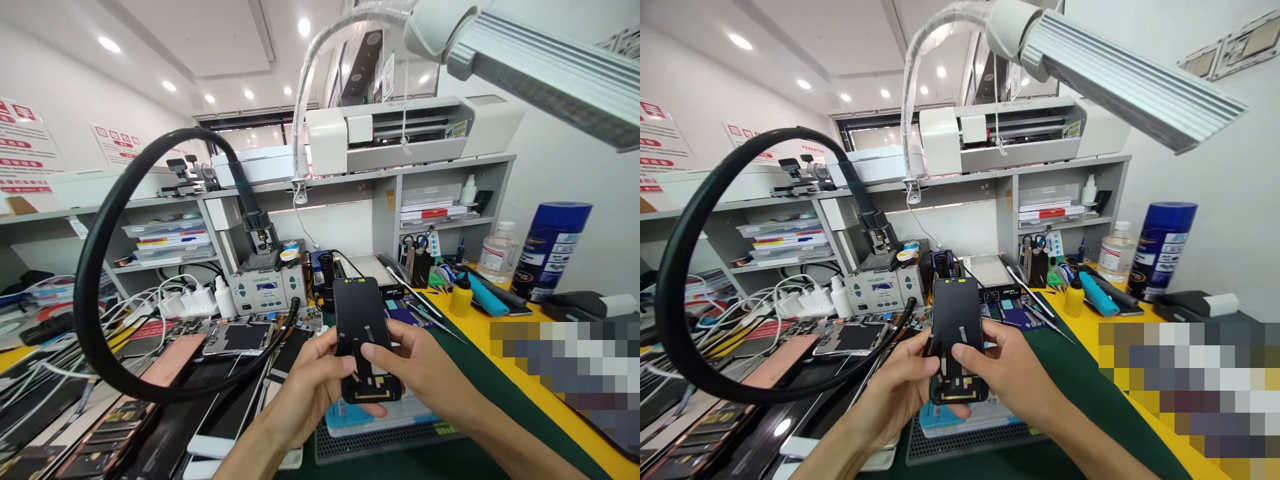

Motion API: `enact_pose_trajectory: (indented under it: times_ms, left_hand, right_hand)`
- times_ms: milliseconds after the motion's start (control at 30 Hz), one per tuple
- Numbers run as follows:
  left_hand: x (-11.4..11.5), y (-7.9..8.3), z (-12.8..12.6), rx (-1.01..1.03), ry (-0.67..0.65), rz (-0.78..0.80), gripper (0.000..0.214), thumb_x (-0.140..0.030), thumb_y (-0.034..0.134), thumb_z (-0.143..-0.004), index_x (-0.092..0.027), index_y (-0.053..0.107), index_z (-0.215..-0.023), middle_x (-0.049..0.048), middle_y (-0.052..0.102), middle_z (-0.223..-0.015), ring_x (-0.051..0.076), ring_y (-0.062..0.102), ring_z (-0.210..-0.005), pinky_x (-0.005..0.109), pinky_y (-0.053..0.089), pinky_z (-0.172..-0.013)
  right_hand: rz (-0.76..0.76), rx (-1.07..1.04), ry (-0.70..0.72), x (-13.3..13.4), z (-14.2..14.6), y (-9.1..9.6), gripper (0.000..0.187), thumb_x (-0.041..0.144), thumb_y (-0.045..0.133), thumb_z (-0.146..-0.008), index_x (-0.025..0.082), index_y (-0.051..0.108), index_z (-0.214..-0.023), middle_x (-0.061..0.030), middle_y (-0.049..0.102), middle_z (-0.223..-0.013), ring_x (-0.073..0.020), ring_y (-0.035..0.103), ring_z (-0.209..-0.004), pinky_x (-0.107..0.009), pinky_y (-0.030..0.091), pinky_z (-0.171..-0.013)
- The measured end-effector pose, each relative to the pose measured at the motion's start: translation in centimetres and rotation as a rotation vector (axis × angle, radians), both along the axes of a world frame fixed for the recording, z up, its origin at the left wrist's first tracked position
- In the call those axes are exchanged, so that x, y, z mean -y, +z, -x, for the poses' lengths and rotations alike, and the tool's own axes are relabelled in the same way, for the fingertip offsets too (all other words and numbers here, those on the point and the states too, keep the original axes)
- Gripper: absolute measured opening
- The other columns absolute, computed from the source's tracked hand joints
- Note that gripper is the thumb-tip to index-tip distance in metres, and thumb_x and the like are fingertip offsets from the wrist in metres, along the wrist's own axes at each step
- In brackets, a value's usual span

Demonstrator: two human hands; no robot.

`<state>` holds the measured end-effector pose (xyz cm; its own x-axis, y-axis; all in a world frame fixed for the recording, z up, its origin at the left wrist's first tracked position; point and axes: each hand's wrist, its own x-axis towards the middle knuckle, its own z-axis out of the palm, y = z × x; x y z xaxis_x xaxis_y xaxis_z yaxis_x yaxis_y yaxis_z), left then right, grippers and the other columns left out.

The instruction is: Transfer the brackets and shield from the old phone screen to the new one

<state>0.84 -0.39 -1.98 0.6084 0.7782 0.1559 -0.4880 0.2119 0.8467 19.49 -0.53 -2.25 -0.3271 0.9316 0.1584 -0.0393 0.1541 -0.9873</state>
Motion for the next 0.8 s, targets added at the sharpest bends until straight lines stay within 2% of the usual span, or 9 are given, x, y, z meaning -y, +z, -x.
enact_pose_trajectory:
  times_ms: [100, 200, 433, 600, 800]
  left_hand:
    - [-0.14, -0.09, 0.21, 0.128, -0.053, 0.055, 0.047, -0.009, 0.047, -0.082, -0.013, 0.064, -0.125, 0.0128, 0.071, -0.107, 0.027, 0.070, -0.093, 0.041, 0.061, -0.074]
    - [-0.21, -0.28, 0.30, 0.174, -0.081, 0.093, 0.050, -0.010, 0.043, -0.080, -0.012, 0.062, -0.126, 0.0126, 0.072, -0.104, 0.027, 0.070, -0.093, 0.043, 0.060, -0.075]
    - [-0.08, -0.09, -0.07, 0.053, 0.016, 0.084, 0.047, -0.004, 0.048, -0.084, -0.016, 0.063, -0.126, 0.0115, 0.072, -0.106, 0.024, 0.070, -0.092, 0.038, 0.061, -0.074]
    - [0.15, 0.11, -0.19, -0.060, 0.043, 0.034, 0.037, -0.008, 0.056, -0.088, -0.018, 0.066, -0.123, 0.0124, 0.068, -0.114, 0.025, 0.070, -0.093, 0.037, 0.062, -0.067]
    - [0.35, 0.14, -0.30, -0.102, 0.069, 0.011, 0.037, -0.010, 0.060, -0.089, -0.019, 0.066, -0.124, 0.0126, 0.067, -0.117, 0.027, 0.069, -0.094, 0.037, 0.062, -0.065]
  right_hand:
    - [-0.012, -0.005, -0.006, -0.08, -0.03, -0.02, 0.034, 0.045, 0.070, -0.086, 0.016, 0.068, -0.105, -0.0034, 0.070, -0.090, -0.0173, 0.063, -0.075, -0.026, 0.051, -0.066]
    - [-0.021, -0.006, -0.006, -0.07, -0.01, 0.02, 0.033, 0.044, 0.070, -0.087, 0.016, 0.069, -0.104, -0.0037, 0.071, -0.092, -0.0170, 0.062, -0.076, -0.026, 0.051, -0.066]
    - [-0.038, -0.013, -0.011, -0.10, -0.07, -0.01, 0.031, 0.042, 0.071, -0.087, 0.016, 0.071, -0.103, -0.0023, 0.070, -0.088, -0.0160, 0.061, -0.075, -0.024, 0.050, -0.065]
    - [-0.041, -0.028, -0.008, -0.12, 0.05, -0.04, 0.032, 0.040, 0.072, -0.086, 0.017, 0.071, -0.108, -0.0018, 0.070, -0.088, -0.0161, 0.060, -0.076, -0.024, 0.049, -0.065]
    - [-0.039, -0.057, 0.003, -0.05, 0.12, 0.09, 0.030, 0.035, 0.077, -0.082, 0.018, 0.073, -0.106, 0.0016, 0.066, -0.078, -0.0130, 0.057, -0.069, -0.020, 0.045, -0.058]
